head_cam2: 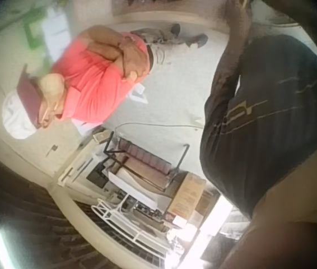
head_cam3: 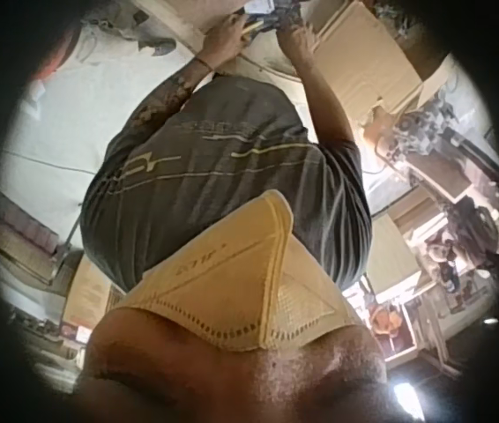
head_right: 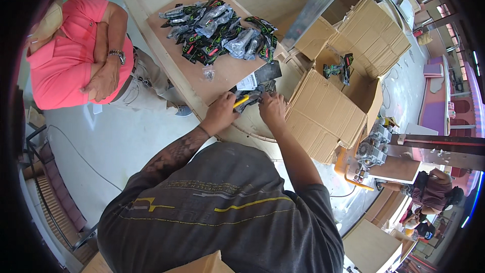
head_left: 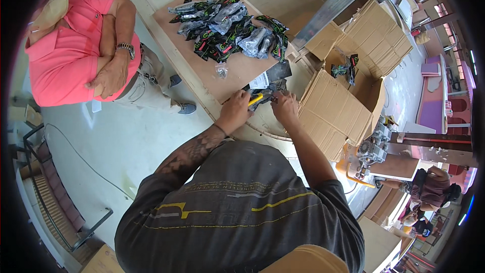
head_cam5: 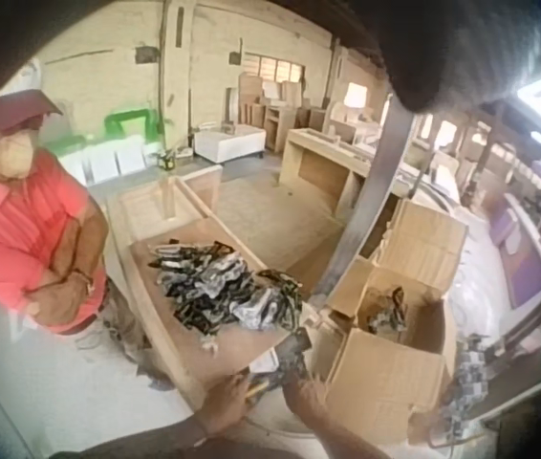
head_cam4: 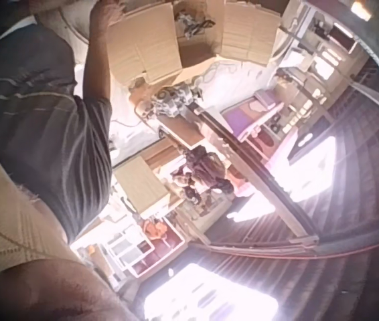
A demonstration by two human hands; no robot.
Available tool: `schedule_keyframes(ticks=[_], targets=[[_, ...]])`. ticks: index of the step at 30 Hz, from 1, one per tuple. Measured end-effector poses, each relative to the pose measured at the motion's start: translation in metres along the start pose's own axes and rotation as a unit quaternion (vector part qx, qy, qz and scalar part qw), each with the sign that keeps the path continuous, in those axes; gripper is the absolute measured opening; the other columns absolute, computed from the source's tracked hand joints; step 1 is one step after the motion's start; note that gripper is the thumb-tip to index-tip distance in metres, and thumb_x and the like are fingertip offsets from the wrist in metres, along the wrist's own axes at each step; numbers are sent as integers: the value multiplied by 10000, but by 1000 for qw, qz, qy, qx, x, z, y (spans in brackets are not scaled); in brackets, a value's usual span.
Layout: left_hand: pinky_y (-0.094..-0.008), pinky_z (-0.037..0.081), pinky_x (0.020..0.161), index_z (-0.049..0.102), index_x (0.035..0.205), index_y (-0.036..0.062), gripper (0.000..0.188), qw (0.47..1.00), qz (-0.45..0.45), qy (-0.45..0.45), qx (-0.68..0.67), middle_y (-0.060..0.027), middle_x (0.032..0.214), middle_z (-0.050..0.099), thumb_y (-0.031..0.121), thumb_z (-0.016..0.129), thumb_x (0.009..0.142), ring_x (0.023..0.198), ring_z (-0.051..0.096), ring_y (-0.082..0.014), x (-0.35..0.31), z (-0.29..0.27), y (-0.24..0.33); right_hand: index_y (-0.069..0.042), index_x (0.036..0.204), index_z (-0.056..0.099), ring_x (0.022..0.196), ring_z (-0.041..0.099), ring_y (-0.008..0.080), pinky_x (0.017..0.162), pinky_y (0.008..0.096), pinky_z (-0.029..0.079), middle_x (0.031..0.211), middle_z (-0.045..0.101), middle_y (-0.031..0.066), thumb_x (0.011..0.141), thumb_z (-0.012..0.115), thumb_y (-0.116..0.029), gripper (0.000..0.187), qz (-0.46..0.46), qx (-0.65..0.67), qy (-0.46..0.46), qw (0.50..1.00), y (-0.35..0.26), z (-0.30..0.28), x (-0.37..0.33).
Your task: The person uses a utility knife to cut the tape and open a cardboard box, then removes multiple small packaged items from the box and places them on a nearby wooden surface before opening one of the individual packages.
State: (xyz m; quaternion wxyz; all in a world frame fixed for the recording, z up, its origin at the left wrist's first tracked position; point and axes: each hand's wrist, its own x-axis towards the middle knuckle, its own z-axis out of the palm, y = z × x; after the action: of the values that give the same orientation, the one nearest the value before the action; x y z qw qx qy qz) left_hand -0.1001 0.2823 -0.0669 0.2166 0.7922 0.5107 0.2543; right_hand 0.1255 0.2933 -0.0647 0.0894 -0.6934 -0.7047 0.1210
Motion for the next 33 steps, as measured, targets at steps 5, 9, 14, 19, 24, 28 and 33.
schedule_keyframes(ticks=[5,9,14,19,24,28,33], targets=[[-490,584,881,532,1222,11,486,994,-51,-90,34,-196,1208,559,119,773,814,1081,662,-401,15,-3,14,-8,1419,556,1254,566,479,1086,541,462,1309,611,287,845,818,-143,645,-40,106,11,993,6,2,-37],[-484,567,910,562,1168,-11,404,995,-40,-82,-40,-198,1252,573,91,732,816,1120,652,-400,12,-22,14,-22,1437,523,1319,515,467,1127,524,433,1397,534,275,841,835,-142,684,-61,186,66,978,-3,-13,-67],[-473,542,907,612,1073,3,248,976,77,-125,-163,-185,1158,664,56,686,842,1087,665,-391,17,-54,25,-7,1467,516,1324,540,459,1109,515,461,1415,557,284,844,853,-202,734,-89,172,73,978,-28,-54,-66],[-397,546,803,601,1030,41,193,946,-56,-138,-290,-87,945,682,69,717,879,880,682,-230,26,-70,48,15,1304,627,927,706,253,879,381,540,1018,746,155,971,769,-243,444,-23,391,-119,912,-41,-82,-60],[-248,507,577,589,1020,79,248,847,-203,-157,-466,-11,910,655,122,808,912,701,588,-50,28,-79,50,-35,1244,644,896,623,103,825,303,525,1003,718,34,1059,682,-294,321,15,565,-85,820,-39,-81,-62],[-204,488,533,584,1019,92,269,822,-210,-142,-510,-17,940,673,104,827,906,667,564,-21,25,-74,49,-55,1251,638,925,617,92,833,279,520,1065,712,24,1095,623,-280,275,75,653,-83,749,-52,-92,-70],[-231,480,532,578,989,86,308,850,-123,-58,-510,-36,954,704,39,851,856,685,581,-40,28,-62,54,-48,1217,624,885,560,51,802,239,489,1016,666,-16,1121,562,-201,191,78,623,-41,777,-41,-78,-78]])
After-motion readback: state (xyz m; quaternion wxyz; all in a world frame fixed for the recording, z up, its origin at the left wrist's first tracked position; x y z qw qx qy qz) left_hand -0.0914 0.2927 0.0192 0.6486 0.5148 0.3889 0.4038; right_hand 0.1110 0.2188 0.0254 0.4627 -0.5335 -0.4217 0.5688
